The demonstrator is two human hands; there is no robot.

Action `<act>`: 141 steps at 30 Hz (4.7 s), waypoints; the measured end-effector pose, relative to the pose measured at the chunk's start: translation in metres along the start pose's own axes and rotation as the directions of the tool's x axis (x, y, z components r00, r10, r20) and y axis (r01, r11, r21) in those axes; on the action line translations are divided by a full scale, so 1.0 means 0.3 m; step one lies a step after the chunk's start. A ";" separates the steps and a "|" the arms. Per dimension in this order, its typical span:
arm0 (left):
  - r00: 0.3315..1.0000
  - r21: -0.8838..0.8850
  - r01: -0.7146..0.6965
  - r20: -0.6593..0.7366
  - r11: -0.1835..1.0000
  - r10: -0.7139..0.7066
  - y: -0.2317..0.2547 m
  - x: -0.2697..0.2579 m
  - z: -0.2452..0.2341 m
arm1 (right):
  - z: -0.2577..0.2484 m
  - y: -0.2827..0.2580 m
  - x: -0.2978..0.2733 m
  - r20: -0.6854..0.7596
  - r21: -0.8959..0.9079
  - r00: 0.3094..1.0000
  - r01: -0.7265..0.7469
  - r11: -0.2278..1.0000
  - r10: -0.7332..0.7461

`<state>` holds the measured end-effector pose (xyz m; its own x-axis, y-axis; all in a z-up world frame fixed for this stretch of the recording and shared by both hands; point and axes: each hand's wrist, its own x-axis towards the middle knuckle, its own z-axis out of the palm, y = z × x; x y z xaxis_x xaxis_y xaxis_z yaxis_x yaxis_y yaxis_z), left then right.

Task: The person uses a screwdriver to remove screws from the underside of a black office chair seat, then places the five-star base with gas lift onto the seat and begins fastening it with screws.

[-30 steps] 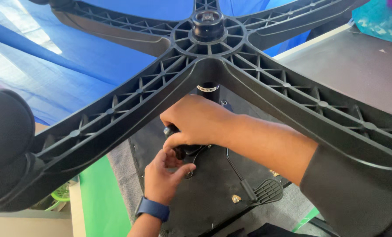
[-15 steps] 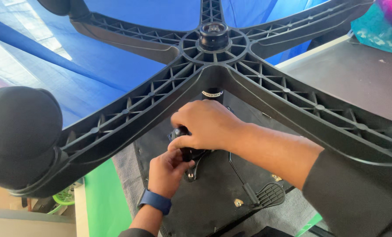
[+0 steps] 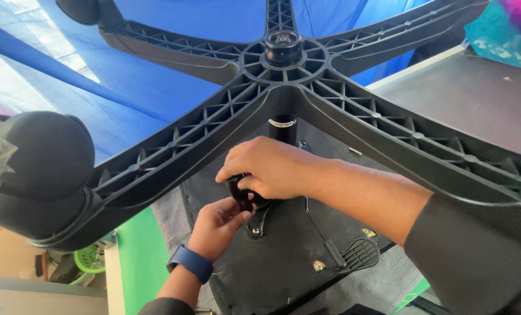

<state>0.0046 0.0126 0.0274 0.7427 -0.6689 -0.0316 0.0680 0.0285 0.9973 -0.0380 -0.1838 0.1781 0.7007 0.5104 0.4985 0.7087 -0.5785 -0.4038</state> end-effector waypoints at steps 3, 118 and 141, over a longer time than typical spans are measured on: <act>0.998 0.348 -0.040 -0.037 0.937 0.056 0.020 -0.009 -0.017 | 0.015 -0.005 0.020 0.093 -0.131 0.978 -0.174 0.976 0.187; 0.770 0.681 0.471 -0.627 0.560 0.115 -0.345 -0.535 -0.255 | 0.096 0.053 -0.065 0.122 0.252 0.786 -0.615 0.747 0.606; 0.773 0.671 0.621 -0.608 0.405 -0.180 -0.260 -0.576 -0.228 | 0.085 0.039 -0.148 0.077 0.420 0.820 -0.543 0.727 0.568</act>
<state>-0.0833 0.1766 -0.0494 0.9670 -0.0710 -0.2448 0.0424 -0.9022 0.4292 -0.0588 -0.1970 0.1317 0.9830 0.1385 0.1205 0.1694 -0.4307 -0.8864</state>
